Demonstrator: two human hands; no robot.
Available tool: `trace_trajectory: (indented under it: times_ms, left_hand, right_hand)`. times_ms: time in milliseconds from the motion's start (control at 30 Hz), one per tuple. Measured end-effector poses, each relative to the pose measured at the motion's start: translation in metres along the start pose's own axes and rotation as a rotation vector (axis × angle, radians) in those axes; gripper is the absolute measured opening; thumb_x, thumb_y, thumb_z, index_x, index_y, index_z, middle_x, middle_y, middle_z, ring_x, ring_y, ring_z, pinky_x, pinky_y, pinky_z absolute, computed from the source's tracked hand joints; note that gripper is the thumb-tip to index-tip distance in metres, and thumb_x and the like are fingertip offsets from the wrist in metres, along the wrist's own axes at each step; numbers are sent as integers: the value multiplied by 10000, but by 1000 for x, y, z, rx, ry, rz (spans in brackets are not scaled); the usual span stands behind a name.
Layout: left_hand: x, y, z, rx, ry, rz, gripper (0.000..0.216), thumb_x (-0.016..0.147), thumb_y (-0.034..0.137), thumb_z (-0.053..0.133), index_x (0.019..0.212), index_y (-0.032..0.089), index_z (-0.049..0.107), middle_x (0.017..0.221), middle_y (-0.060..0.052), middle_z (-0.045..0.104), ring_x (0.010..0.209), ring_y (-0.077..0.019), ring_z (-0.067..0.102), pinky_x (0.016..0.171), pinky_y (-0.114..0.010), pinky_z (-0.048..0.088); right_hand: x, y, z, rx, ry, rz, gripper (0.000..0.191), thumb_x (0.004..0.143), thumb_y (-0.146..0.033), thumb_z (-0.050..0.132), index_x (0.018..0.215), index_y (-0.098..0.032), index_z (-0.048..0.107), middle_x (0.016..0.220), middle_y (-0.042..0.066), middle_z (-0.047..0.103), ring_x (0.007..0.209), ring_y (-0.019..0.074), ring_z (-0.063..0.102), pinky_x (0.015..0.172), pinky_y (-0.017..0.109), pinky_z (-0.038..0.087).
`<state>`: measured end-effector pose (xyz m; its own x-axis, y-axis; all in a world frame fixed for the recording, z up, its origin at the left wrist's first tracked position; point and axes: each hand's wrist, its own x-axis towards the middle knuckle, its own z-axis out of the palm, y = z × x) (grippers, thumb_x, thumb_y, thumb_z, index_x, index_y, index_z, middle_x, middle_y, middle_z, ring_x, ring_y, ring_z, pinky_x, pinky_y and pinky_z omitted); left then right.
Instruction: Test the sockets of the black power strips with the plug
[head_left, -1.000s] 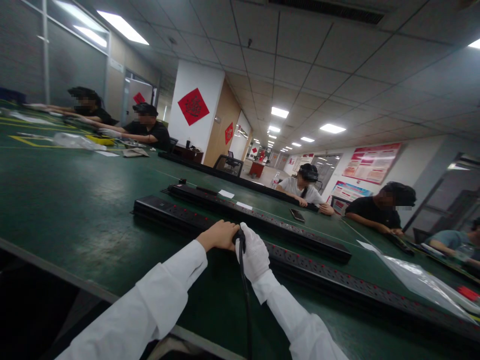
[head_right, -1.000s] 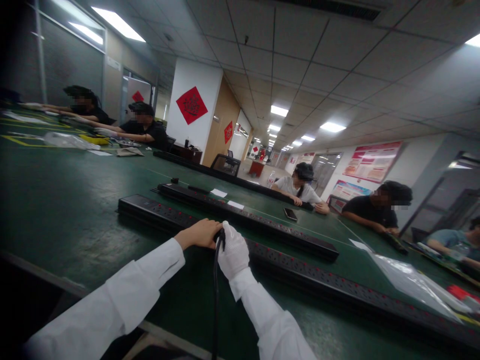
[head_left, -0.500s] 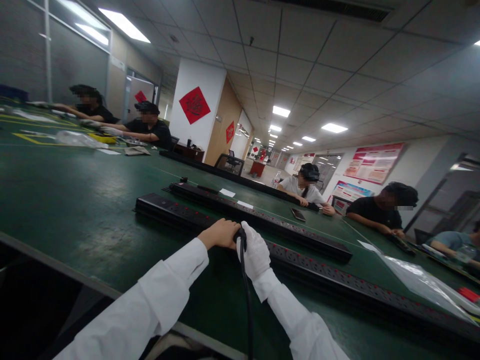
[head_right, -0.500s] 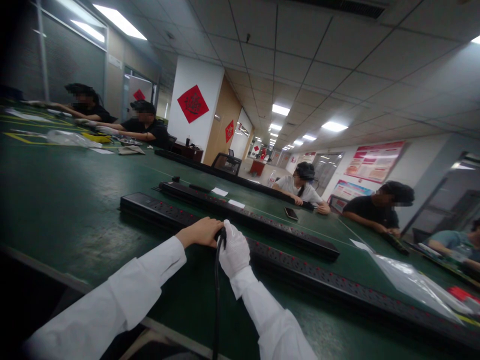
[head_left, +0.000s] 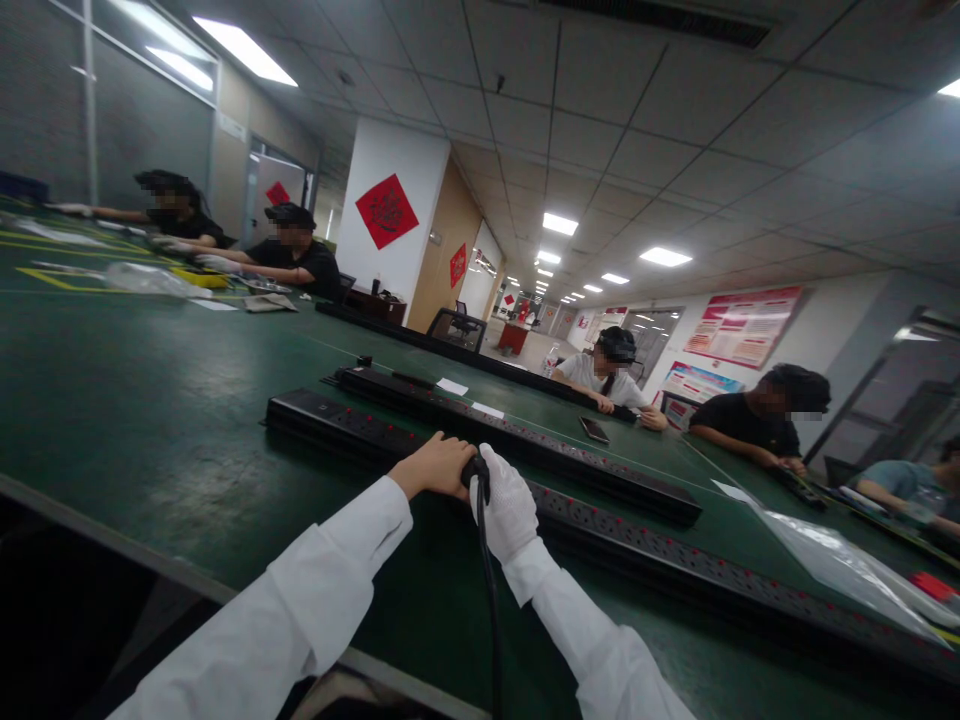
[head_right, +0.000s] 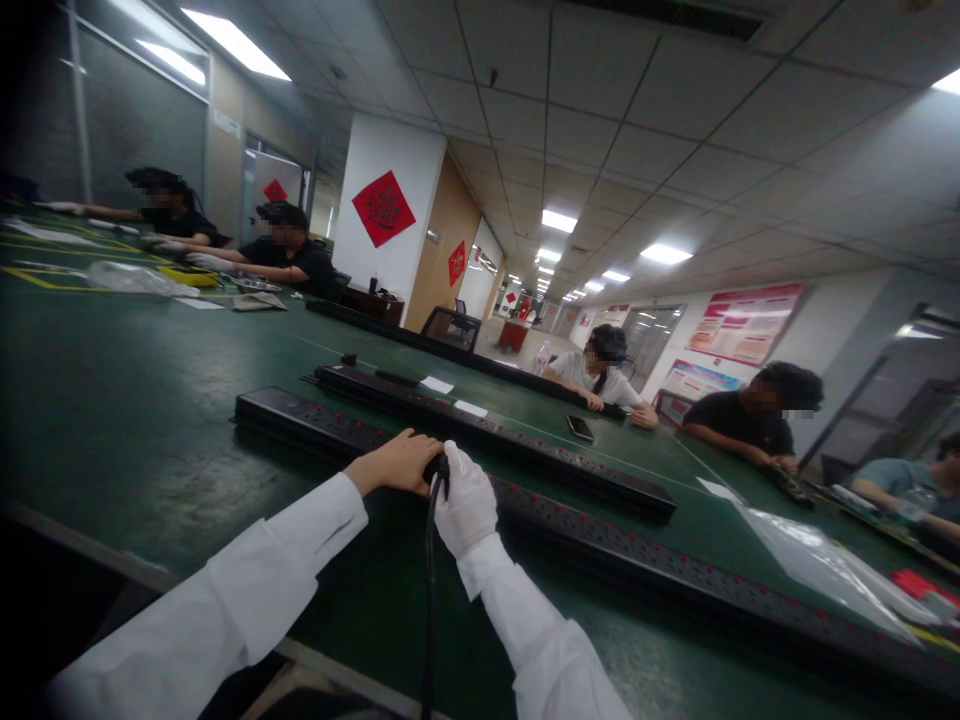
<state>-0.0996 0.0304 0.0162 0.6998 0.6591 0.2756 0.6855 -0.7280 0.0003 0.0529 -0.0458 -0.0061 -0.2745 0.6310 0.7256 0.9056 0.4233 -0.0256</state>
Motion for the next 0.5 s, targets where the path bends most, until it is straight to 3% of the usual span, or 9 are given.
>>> trace_trajectory:
  times_ms: [500]
  left_hand:
    - [-6, -11, -11, -94, -161, -164, 795, 471, 643, 625, 1112, 210, 442, 1176, -134, 500, 1080, -333, 429, 915, -567, 193]
  right_hand:
    - [1, -1, -1, -28, -30, 10, 494, 845, -276, 402, 1322, -201, 300, 1229, 71, 486, 1045, 195, 498, 892, 335, 404]
